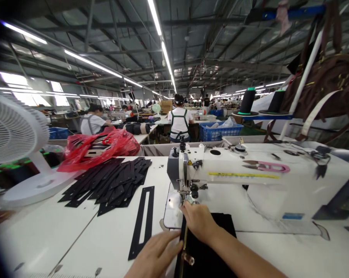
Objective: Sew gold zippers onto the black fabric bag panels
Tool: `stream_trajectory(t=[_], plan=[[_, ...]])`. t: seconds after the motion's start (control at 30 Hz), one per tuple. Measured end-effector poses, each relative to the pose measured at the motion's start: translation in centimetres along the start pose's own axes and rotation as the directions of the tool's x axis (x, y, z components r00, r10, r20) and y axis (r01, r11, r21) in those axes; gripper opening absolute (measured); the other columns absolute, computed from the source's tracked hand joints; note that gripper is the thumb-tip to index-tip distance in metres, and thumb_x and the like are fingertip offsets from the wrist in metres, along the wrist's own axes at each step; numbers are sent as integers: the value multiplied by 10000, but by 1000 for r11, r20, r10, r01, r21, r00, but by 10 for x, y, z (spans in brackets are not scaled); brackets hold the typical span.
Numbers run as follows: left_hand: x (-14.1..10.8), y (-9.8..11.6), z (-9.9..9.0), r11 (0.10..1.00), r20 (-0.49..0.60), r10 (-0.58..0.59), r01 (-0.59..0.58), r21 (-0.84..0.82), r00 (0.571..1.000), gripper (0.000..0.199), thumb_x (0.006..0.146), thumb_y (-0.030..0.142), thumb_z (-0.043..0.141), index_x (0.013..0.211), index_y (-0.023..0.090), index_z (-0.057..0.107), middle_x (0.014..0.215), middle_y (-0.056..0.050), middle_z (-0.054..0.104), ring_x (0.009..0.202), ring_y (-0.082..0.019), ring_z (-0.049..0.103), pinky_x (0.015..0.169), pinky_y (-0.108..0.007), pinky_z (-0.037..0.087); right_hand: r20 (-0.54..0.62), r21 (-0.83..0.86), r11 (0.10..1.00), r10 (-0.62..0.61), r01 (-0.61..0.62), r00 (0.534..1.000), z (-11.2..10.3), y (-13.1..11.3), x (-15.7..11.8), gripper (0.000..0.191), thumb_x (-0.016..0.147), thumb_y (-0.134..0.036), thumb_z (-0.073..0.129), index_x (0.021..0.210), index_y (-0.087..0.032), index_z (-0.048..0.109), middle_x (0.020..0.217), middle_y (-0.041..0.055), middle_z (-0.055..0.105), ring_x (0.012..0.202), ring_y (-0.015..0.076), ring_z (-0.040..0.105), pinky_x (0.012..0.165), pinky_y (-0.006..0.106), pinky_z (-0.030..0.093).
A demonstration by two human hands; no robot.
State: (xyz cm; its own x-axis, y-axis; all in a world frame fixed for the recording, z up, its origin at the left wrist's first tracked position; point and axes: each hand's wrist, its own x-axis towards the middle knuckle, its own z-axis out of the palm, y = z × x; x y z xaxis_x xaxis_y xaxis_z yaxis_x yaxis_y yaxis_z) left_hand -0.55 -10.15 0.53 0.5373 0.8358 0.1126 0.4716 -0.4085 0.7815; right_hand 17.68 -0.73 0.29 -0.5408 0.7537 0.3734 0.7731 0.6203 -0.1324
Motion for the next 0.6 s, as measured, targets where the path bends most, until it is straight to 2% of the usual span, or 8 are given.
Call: stream_trajectory(t=[0.1,0.17,0.2,0.23,0.33,0.4,0.5,0.6], plan=[[22,-14,-6,941,130,161,-192,277,978,657,761,562,638,1300,223,475,1399,-112,413,1280,-373,353,1074,-626,114,-17,49,997,59,-58,998,-22,14,-12,329,961,-287,262,970,-193,577,926,55,662,875,160,628,728,255,464],[28,-12,-9,853,174,232,-286,438,957,735,777,618,574,1346,180,415,1395,-131,413,1293,-370,336,1075,-629,65,-67,30,985,173,-172,983,-39,32,-34,364,940,-358,281,989,-166,586,1024,119,639,975,227,599,788,343,471],[30,-9,-10,831,167,234,-286,476,958,787,754,649,573,1350,163,407,1376,-140,437,1285,-366,352,1081,-616,62,-91,14,967,253,-253,963,-46,42,-47,402,931,-405,289,906,-151,600,952,145,648,920,267,614,757,389,478],[31,-5,-12,825,157,224,-273,496,962,852,714,686,583,1352,152,403,1357,-147,457,1276,-363,366,1090,-599,66,-104,3,944,328,-329,939,-52,49,-60,439,914,-467,317,749,-165,589,765,133,648,748,279,634,660,403,487],[34,6,-19,834,154,198,-249,492,968,1011,623,763,587,1391,154,338,1394,-154,405,1310,-354,311,1106,-558,52,-88,24,896,443,-443,892,-60,53,-86,481,855,-588,390,531,-235,424,472,23,524,431,200,541,441,320,432],[38,8,-22,833,179,205,-268,483,962,1068,634,775,560,1431,143,236,1457,-164,290,1349,-348,224,1108,-548,35,-111,59,883,470,-466,876,-62,42,-89,447,868,-593,360,598,-240,403,518,0,537,456,171,548,452,280,434],[42,5,-22,827,193,190,-263,496,963,1117,647,784,533,1448,108,149,1480,-185,197,1366,-352,147,1107,-545,16,-239,52,892,448,-449,862,-60,25,-82,332,938,-499,284,831,-230,445,698,18,615,595,169,616,552,258,465],[43,2,-19,824,161,155,-218,523,975,1108,648,801,506,1439,94,188,1475,-194,200,1367,-362,117,1101,-553,-17,-296,-122,906,357,-406,886,-54,28,-75,359,962,-440,216,932,-191,473,604,34,598,477,200,592,431,280,406]])
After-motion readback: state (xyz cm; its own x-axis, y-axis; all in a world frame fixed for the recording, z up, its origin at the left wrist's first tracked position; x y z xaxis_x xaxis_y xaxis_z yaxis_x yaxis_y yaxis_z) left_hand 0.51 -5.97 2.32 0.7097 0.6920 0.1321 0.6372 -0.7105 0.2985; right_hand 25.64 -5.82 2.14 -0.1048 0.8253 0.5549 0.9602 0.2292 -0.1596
